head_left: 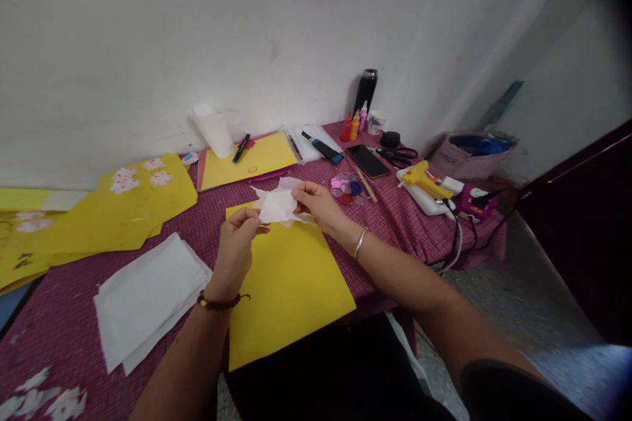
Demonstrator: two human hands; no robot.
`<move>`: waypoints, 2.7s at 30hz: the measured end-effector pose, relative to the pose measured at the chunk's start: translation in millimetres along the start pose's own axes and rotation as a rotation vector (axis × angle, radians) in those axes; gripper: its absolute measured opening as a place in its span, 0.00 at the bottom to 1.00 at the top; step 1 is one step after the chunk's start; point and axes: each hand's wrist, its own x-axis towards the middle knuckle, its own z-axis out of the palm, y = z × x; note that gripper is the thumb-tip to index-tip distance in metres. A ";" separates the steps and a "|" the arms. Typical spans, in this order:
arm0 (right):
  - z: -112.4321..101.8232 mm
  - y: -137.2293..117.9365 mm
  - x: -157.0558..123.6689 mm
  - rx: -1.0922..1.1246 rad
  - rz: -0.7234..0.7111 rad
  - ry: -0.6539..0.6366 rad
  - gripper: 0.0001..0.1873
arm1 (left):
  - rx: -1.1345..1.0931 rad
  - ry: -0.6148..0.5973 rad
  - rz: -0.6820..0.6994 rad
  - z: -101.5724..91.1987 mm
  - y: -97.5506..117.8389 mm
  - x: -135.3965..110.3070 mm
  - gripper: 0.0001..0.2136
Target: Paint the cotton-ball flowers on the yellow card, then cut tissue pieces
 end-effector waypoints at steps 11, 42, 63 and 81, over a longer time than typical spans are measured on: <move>-0.2 -1.9 -2.9 -0.030 0.077 -0.199 0.22 | -0.154 -0.069 -0.002 6.6 5.9 -2.0 0.06; 6.9 8.9 -5.2 -0.287 -0.099 -0.107 0.12 | 0.437 -0.171 0.108 12.8 -18.1 -4.0 0.14; 8.9 7.6 -5.0 -0.190 -0.055 -0.134 0.12 | 0.530 -0.203 0.111 9.1 -15.9 -0.5 0.20; -0.8 4.0 5.0 -0.054 -0.006 -0.002 0.06 | -0.003 0.332 0.273 -1.5 -1.9 10.5 0.06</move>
